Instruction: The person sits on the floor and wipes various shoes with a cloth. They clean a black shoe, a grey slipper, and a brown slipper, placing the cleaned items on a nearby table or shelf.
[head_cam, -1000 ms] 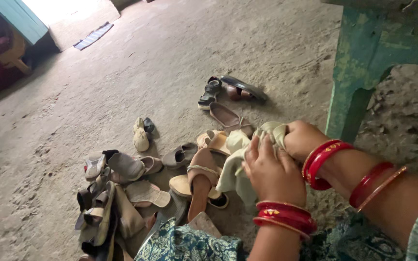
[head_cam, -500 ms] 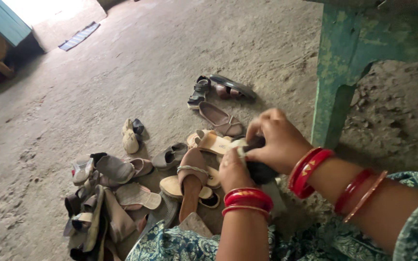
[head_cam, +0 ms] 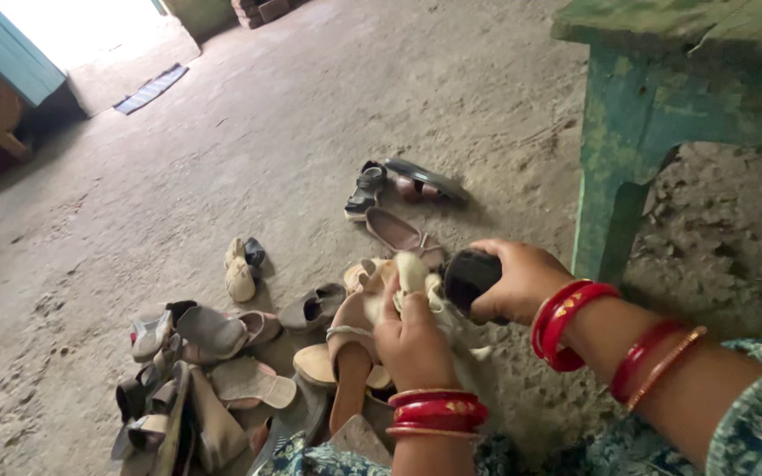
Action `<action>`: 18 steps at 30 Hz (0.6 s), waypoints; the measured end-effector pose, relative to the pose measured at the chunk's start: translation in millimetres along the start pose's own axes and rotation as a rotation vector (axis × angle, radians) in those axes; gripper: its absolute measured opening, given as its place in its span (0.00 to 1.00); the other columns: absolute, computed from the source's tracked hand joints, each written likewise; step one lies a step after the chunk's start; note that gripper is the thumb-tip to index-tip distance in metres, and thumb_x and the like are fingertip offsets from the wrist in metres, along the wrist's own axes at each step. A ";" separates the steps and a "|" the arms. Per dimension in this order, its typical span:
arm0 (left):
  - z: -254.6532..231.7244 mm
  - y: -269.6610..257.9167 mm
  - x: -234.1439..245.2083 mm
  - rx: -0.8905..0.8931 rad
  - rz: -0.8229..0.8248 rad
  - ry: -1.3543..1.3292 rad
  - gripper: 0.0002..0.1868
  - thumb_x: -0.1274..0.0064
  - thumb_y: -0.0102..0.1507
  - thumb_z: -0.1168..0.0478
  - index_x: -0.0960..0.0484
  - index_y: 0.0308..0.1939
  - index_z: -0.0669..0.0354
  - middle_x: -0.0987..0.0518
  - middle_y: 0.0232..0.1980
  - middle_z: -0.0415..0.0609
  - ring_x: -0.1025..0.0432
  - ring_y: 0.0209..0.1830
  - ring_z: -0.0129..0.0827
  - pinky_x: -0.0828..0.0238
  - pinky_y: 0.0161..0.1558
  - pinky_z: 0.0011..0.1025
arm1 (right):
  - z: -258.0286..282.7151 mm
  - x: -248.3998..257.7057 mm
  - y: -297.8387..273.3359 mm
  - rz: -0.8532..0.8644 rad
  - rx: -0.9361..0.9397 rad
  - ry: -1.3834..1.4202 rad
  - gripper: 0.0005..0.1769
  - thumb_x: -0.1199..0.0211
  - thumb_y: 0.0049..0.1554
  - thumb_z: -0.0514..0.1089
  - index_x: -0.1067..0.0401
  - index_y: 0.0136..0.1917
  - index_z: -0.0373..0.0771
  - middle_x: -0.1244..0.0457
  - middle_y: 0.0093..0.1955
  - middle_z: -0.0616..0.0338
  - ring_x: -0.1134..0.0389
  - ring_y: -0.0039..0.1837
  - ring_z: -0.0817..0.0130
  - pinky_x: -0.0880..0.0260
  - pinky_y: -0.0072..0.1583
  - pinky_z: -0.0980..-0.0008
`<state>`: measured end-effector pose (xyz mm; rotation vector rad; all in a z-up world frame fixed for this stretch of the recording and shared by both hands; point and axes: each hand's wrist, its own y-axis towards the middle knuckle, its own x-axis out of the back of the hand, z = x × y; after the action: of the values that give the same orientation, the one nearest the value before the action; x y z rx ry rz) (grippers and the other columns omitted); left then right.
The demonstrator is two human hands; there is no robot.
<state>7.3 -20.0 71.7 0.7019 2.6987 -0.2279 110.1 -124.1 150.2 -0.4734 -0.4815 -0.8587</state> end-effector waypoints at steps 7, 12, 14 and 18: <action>-68.6 -31.5 -44.9 -0.759 0.350 0.874 0.22 0.52 0.67 0.54 0.18 0.58 0.65 0.23 0.66 0.61 0.34 0.69 0.52 0.47 0.71 0.46 | -44.5 -11.1 39.9 0.006 0.194 0.548 0.25 0.38 0.53 0.53 0.23 0.60 0.40 0.27 0.51 0.53 0.26 0.52 0.61 0.27 0.52 0.62; -73.1 -15.1 -61.7 -0.699 0.406 1.019 0.22 0.59 0.67 0.51 0.14 0.49 0.60 0.18 0.56 0.58 0.25 0.58 0.53 0.31 0.61 0.44 | -14.3 15.8 5.5 -0.104 0.390 -0.300 0.21 0.33 0.50 0.54 0.25 0.55 0.46 0.29 0.53 0.49 0.29 0.57 0.49 0.27 0.55 0.58; -68.6 -2.4 -67.3 -0.572 0.457 1.138 0.23 0.61 0.68 0.48 0.13 0.46 0.59 0.17 0.52 0.59 0.24 0.53 0.58 0.30 0.57 0.49 | -2.0 20.6 -5.5 -0.047 0.238 -0.460 0.26 0.28 0.41 0.50 0.26 0.54 0.47 0.30 0.53 0.50 0.29 0.58 0.50 0.27 0.57 0.57; -57.9 22.0 -78.6 -0.229 0.471 1.327 0.29 0.58 0.68 0.41 0.11 0.42 0.60 0.18 0.46 0.66 0.25 0.51 0.62 0.30 0.56 0.52 | -13.6 18.4 -26.4 -0.097 0.391 -0.451 0.29 0.24 0.34 0.49 0.25 0.51 0.46 0.29 0.52 0.50 0.30 0.57 0.47 0.28 0.56 0.53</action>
<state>66.1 -22.1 152.6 1.8414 3.3847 0.9867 102.1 -157.7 155.2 -0.2801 -1.0716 -0.7249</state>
